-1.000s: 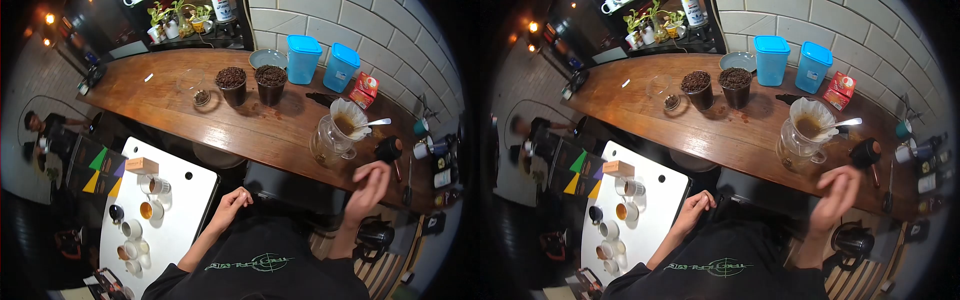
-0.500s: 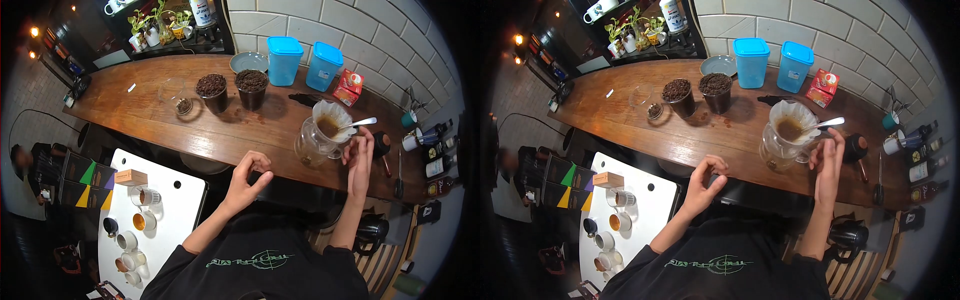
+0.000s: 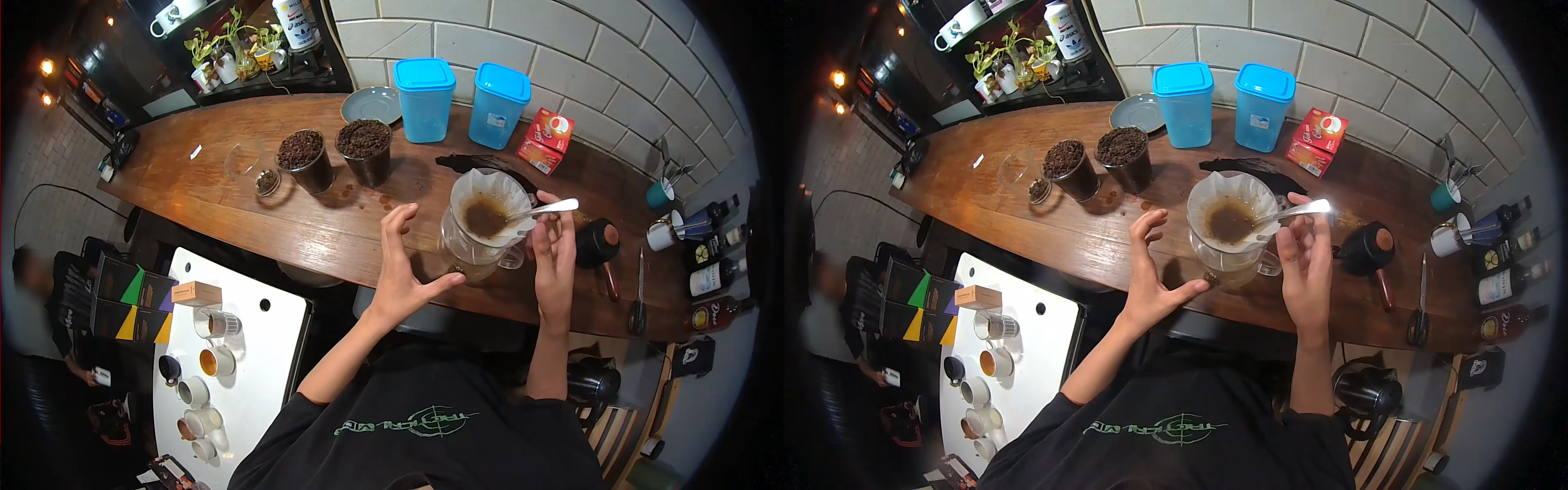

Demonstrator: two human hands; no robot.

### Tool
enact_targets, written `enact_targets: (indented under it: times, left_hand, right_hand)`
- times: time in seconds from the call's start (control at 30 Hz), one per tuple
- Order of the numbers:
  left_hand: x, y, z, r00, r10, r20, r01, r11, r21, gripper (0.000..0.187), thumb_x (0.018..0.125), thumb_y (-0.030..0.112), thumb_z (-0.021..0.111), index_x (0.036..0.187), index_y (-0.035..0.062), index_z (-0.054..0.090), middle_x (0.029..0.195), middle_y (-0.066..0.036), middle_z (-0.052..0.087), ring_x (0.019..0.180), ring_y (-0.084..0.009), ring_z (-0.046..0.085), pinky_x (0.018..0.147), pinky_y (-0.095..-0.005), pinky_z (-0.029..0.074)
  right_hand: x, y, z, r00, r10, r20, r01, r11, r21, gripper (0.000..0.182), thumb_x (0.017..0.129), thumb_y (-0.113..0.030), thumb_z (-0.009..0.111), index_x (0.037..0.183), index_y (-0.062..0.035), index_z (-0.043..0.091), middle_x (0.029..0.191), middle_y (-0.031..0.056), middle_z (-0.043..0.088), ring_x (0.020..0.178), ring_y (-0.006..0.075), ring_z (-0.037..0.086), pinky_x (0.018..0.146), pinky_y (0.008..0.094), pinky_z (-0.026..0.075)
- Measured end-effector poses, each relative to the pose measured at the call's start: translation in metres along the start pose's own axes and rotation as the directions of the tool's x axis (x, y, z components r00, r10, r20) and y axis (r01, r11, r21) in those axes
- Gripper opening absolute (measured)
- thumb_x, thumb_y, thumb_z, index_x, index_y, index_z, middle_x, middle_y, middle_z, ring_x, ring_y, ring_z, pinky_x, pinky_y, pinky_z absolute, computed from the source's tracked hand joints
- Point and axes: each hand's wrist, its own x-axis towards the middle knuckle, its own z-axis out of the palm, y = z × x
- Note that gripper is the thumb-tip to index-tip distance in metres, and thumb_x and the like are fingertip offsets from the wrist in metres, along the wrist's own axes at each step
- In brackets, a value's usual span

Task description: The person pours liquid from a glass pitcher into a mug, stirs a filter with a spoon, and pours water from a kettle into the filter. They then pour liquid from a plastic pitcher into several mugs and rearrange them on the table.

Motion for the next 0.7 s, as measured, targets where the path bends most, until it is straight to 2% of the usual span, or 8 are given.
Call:
enact_targets:
  times: [0.17, 0.23, 0.27, 0.33, 0.43, 0.47, 0.6, 0.7]
  left_hand:
    - [0.011, 0.013, 0.009, 0.997, 0.023, 0.067, -0.024, 1.0, 0.018, 0.107, 0.067, 0.045, 0.087, 0.148, 0.0038, 0.031, 0.146, -0.018, 0.034, 0.138, -0.0336, 0.035, 0.11, -0.0468, 0.033]
    - [0.016, 0.014, 0.012, 0.995, 0.051, 0.081, -0.053, 0.998, 0.03, 0.102, 0.069, 0.044, 0.086, 0.147, 0.0023, 0.034, 0.147, -0.019, 0.035, 0.138, -0.0349, 0.035, 0.111, -0.0471, 0.033]
    - [0.018, 0.015, 0.014, 0.992, 0.08, 0.095, -0.084, 0.996, 0.04, 0.098, 0.07, 0.042, 0.085, 0.145, 0.0008, 0.038, 0.147, -0.02, 0.035, 0.139, -0.0362, 0.035, 0.112, -0.0474, 0.032]
    - [0.018, 0.014, 0.019, 0.991, 0.082, 0.108, -0.084, 0.996, 0.01, 0.093, 0.072, 0.04, 0.085, 0.143, 0.0005, 0.04, 0.148, -0.019, 0.036, 0.139, -0.0372, 0.035, 0.113, -0.048, 0.032]
    - [0.014, 0.009, 0.026, 0.988, 0.058, 0.141, -0.056, 0.998, -0.017, 0.087, 0.074, 0.037, 0.085, 0.141, -0.0004, 0.044, 0.149, -0.019, 0.035, 0.138, -0.0383, 0.035, 0.113, -0.0483, 0.032]
    - [0.012, 0.007, 0.028, 0.986, 0.02, 0.166, -0.017, 1.0, -0.016, 0.085, 0.074, 0.036, 0.084, 0.14, -0.0009, 0.044, 0.149, -0.019, 0.035, 0.139, -0.0384, 0.035, 0.113, -0.0481, 0.032]
    - [0.011, 0.008, 0.03, 0.987, 0.01, 0.158, -0.009, 1.0, -0.008, 0.083, 0.075, 0.034, 0.084, 0.139, -0.0015, 0.045, 0.149, -0.02, 0.035, 0.138, -0.0384, 0.035, 0.113, -0.0474, 0.033]
    - [0.013, 0.009, 0.03, 0.989, 0.024, 0.147, -0.02, 0.999, -0.03, 0.082, 0.076, 0.033, 0.083, 0.139, -0.0021, 0.045, 0.148, -0.021, 0.036, 0.138, -0.0384, 0.036, 0.113, -0.047, 0.033]
  right_hand:
    - [0.003, -0.005, -0.004, 0.998, -0.058, -0.001, 0.058, 0.998, -0.004, 0.036, 0.101, -0.017, 0.059, 0.132, -0.0006, 0.05, 0.097, -0.0018, 0.042, 0.091, 0.0066, 0.043, 0.083, 0.0211, 0.037]
    - [0.009, -0.011, -0.006, 0.979, -0.196, 0.048, 0.202, 0.963, -0.176, 0.025, 0.101, -0.016, 0.058, 0.119, 0.0007, 0.06, 0.1, 0.0012, 0.046, 0.088, 0.0074, 0.046, 0.078, 0.0228, 0.04]
    - [0.011, -0.014, -0.006, 0.98, -0.196, 0.046, 0.201, 0.963, -0.177, 0.025, 0.101, -0.016, 0.058, 0.119, 0.0007, 0.06, 0.1, 0.0012, 0.046, 0.088, 0.0074, 0.046, 0.078, 0.0228, 0.04]
    - [0.017, -0.023, -0.005, 0.968, -0.239, 0.072, 0.249, 0.932, -0.263, 0.017, 0.099, -0.013, 0.059, 0.105, 0.0013, 0.066, 0.099, 0.0041, 0.052, 0.083, 0.0099, 0.05, 0.073, 0.0242, 0.042]
    - [0.025, -0.031, -0.007, 0.922, -0.348, 0.172, 0.388, 0.828, -0.405, 0.013, 0.098, -0.01, 0.059, 0.099, -0.0006, 0.068, 0.095, 0.0051, 0.058, 0.077, 0.0117, 0.054, 0.069, 0.0255, 0.044]
    - [0.026, -0.036, -0.004, 0.933, -0.32, 0.162, 0.358, 0.86, -0.363, 0.011, 0.097, -0.008, 0.059, 0.097, -0.0007, 0.067, 0.087, 0.0059, 0.062, 0.074, 0.0126, 0.057, 0.067, 0.0262, 0.046]
    - [0.027, -0.048, -0.003, 0.945, -0.273, 0.179, 0.321, 0.879, -0.353, 0.008, 0.096, -0.004, 0.059, 0.096, -0.0001, 0.067, 0.085, 0.0076, 0.064, 0.073, 0.013, 0.06, 0.066, 0.0279, 0.047]
    - [0.031, -0.054, -0.005, 0.916, -0.339, 0.213, 0.399, 0.828, -0.395, 0.006, 0.092, 0.0, 0.061, 0.096, 0.0006, 0.066, 0.084, 0.0091, 0.065, 0.074, 0.0157, 0.062, 0.067, 0.029, 0.048]
